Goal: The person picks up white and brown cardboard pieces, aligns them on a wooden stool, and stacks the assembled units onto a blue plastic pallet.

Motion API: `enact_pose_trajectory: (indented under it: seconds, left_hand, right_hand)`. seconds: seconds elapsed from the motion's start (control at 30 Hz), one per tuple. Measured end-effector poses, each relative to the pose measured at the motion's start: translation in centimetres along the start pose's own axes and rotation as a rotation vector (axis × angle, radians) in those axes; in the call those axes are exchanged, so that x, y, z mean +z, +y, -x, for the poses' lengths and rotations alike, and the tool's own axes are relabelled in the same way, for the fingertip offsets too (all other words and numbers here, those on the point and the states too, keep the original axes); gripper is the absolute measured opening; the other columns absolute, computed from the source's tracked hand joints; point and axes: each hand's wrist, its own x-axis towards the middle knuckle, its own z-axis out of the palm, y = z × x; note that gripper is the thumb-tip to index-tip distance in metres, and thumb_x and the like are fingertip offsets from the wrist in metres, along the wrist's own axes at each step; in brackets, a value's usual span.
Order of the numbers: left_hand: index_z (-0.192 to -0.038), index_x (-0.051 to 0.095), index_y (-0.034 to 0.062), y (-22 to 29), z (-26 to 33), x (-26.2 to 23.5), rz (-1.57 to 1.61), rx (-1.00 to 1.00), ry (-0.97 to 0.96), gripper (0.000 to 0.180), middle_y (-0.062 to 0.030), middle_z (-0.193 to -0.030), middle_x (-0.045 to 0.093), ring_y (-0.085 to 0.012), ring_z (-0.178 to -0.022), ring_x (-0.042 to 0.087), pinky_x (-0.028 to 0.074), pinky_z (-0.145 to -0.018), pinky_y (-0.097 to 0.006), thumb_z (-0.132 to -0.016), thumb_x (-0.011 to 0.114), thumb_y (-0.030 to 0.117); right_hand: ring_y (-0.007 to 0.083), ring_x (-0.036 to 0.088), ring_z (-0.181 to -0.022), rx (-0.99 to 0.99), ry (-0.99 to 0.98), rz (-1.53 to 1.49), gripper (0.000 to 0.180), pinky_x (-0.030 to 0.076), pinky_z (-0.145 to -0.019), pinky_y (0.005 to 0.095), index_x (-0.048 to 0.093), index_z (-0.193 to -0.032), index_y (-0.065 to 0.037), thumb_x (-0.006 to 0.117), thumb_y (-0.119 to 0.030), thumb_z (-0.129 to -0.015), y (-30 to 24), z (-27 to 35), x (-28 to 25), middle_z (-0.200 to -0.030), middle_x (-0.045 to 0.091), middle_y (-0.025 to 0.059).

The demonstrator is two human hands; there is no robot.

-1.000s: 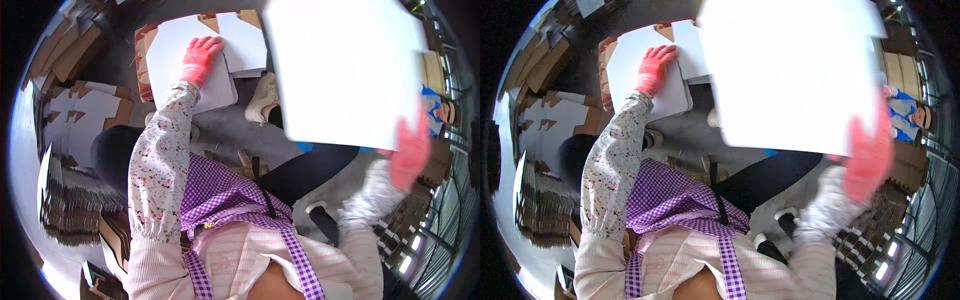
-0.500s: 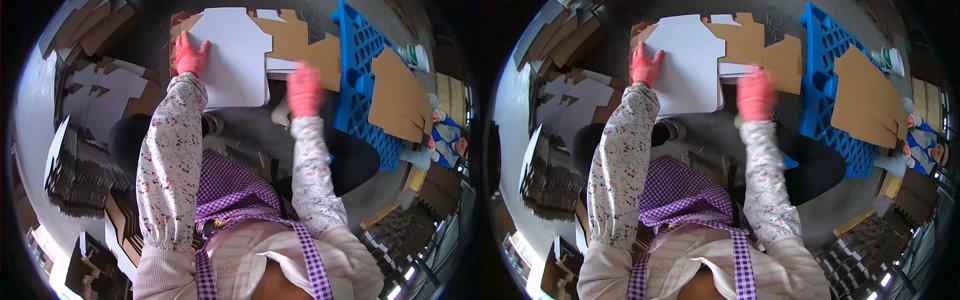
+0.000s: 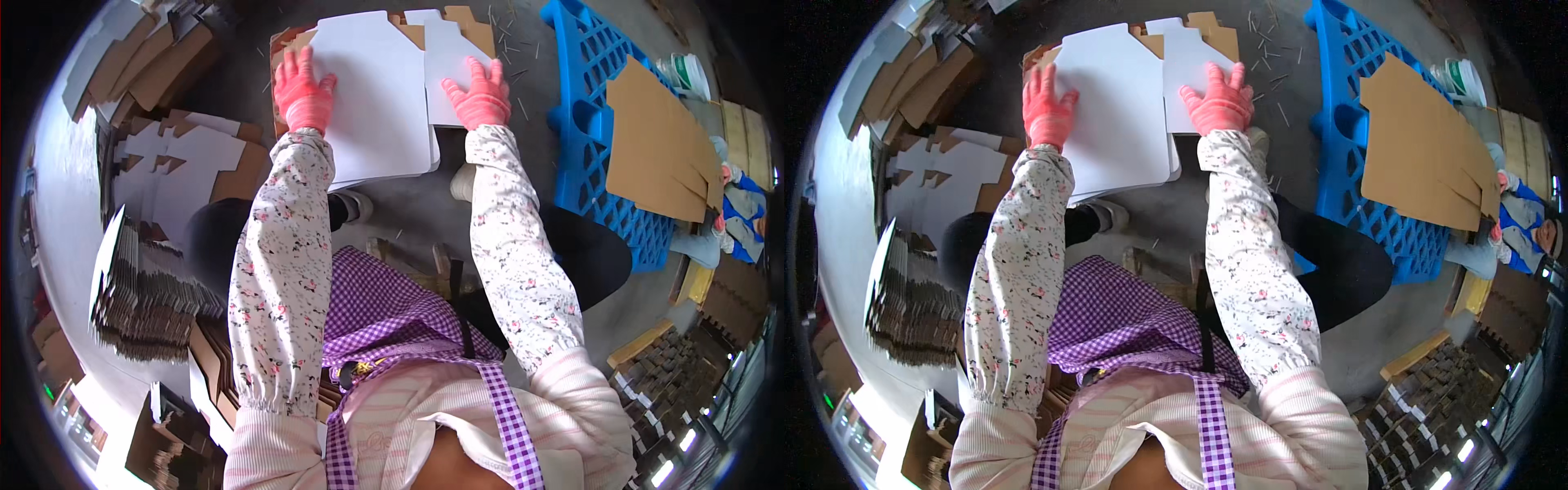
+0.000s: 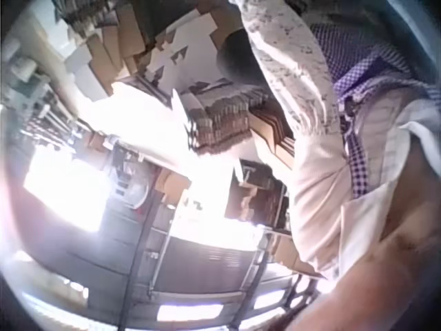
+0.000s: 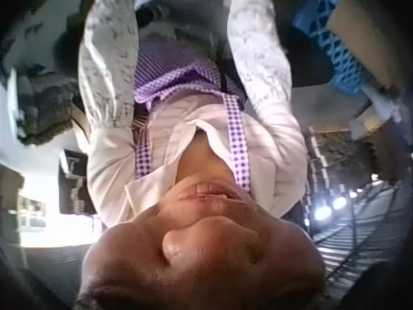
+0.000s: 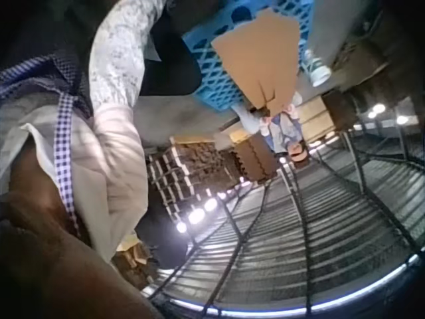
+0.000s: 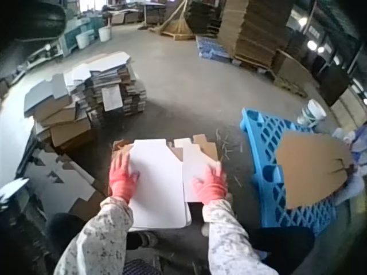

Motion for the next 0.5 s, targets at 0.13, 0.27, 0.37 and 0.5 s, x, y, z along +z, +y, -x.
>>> enact_pose_trajectory:
  seconds: [0.13,0.27,0.37,0.5]
  left_hand:
    - [-0.125,0.047,0.0177,0.0,-0.4,0.8,-0.016,0.070,0.038,0.053,-0.0106,-0.128,0.046,-0.0314,-0.121,0.038,0.029,-0.101,-0.042,-0.075,0.064,0.024]
    - [-0.111,0.057,0.0139,-0.2,-0.9,0.5,0.249,-0.014,0.117,0.039,-0.0098,-0.119,0.051,-0.0304,-0.113,0.043,0.035,-0.097,-0.038,-0.073,0.063,0.017]
    - [-0.110,0.057,0.0139,-0.5,-1.0,0.7,0.322,-0.002,0.154,0.038,-0.0096,-0.118,0.052,-0.0304,-0.113,0.043,0.035,-0.097,-0.039,-0.072,0.064,0.016]
    - [-0.108,0.058,0.0141,-0.3,-0.9,0.9,0.266,0.002,0.181,0.037,-0.0082,-0.118,0.052,-0.0296,-0.113,0.043,0.035,-0.097,-0.038,-0.072,0.064,0.014]
  right_hand:
    - [0.0352,0.036,-0.122,-0.011,-0.028,0.028,0.074,0.036,-0.098,0.0421,0.045,-0.128,-0.021,0.067,-0.055,-0.066,-0.2,-1.5,0.2,-0.145,0.018,0.0137]
    - [0.0349,0.035,-0.123,-0.012,-0.081,-0.027,0.076,0.035,-0.098,0.0421,0.044,-0.128,-0.020,0.069,-0.055,-0.064,0.0,-1.7,0.2,-0.144,0.020,0.0155]
    - [0.0350,0.036,-0.124,0.016,-0.094,-0.180,0.079,0.035,-0.099,0.0421,0.044,-0.128,-0.019,0.070,-0.054,-0.063,-0.1,-2.0,-0.4,-0.144,0.020,0.0170]
    - [0.0361,0.038,-0.121,0.001,-0.076,-0.100,0.080,0.035,-0.099,0.0420,0.043,-0.129,-0.018,0.071,-0.054,-0.063,-0.3,-1.8,-0.2,-0.143,0.022,0.0174]
